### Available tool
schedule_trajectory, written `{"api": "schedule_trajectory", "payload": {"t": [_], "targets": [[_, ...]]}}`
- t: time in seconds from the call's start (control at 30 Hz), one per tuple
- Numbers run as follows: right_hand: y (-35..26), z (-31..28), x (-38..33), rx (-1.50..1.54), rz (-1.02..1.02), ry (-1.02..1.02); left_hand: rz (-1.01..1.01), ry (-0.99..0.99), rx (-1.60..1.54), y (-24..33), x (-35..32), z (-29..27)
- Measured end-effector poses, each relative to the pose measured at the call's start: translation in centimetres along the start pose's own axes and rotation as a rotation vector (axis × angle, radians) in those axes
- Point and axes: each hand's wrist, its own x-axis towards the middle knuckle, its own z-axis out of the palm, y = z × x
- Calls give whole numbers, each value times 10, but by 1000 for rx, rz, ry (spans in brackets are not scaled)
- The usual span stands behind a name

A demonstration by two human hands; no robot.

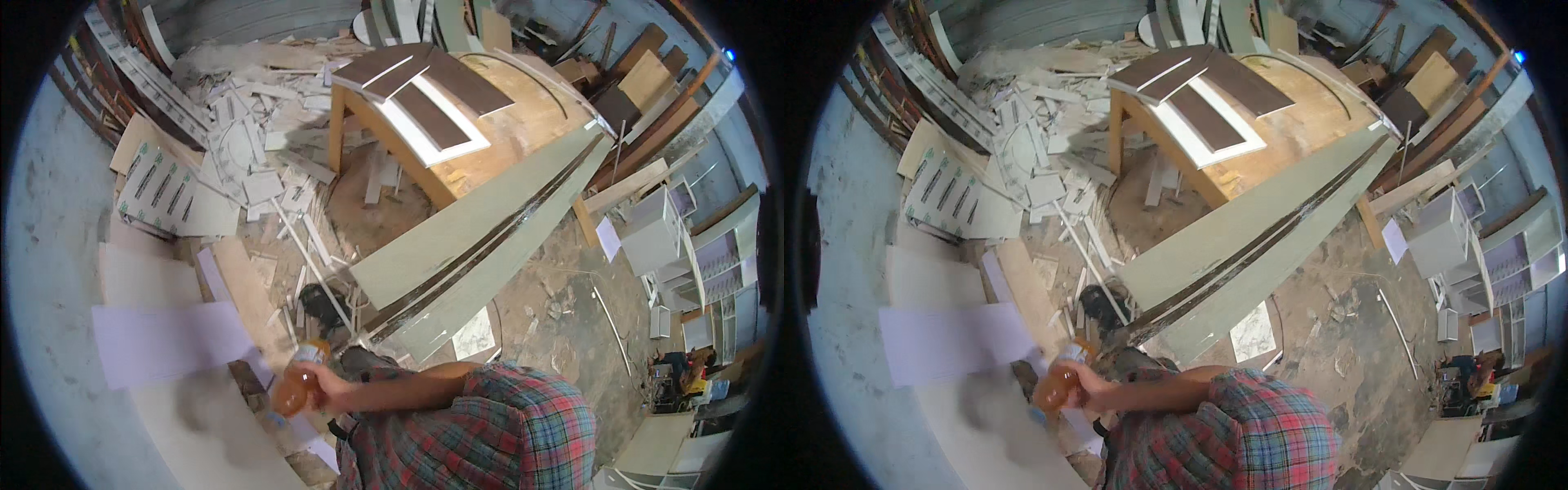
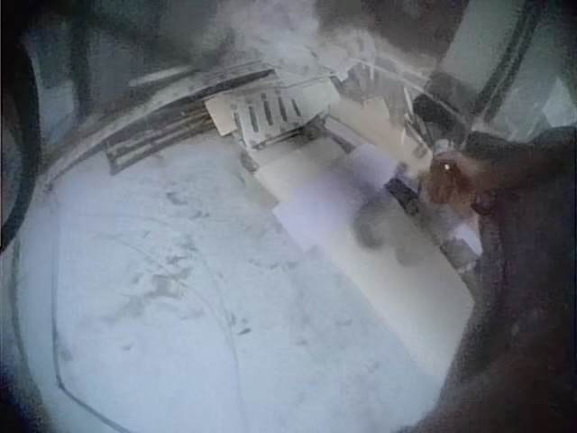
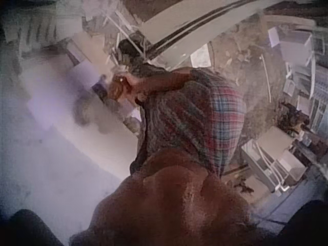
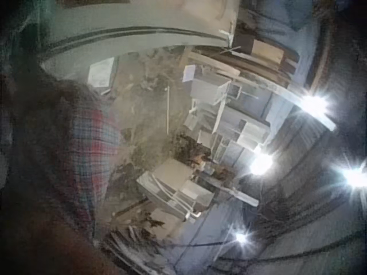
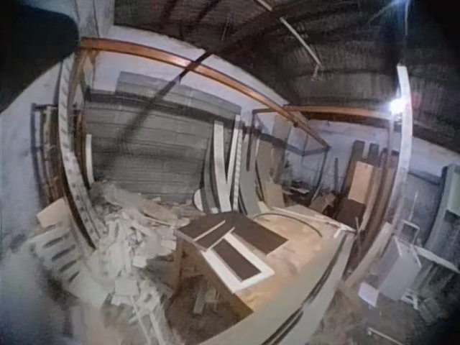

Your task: The person applies adhesive from a bottle onto the edges and surfaces of wooden boards.

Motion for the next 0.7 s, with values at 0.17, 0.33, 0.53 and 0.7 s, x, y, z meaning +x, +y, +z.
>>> {"api": "schedule_trajectory", "payload": {"t": [0.17, 0.33, 0.53, 0.7], "targets": [[-77, 76, 41, 429, -181, -231, 150, 122, -26, 94, 34, -86], [-152, 120, 100, 496, -384, -220, 368, 99, -326, 202, 111, -140], [-258, 166, 144, 626, -499, -216, 177, -67, 227, 334, 184, -92], [-345, 155, 149, 685, -744, -348, 255, -177, 663, 425, 213, -87]]}}
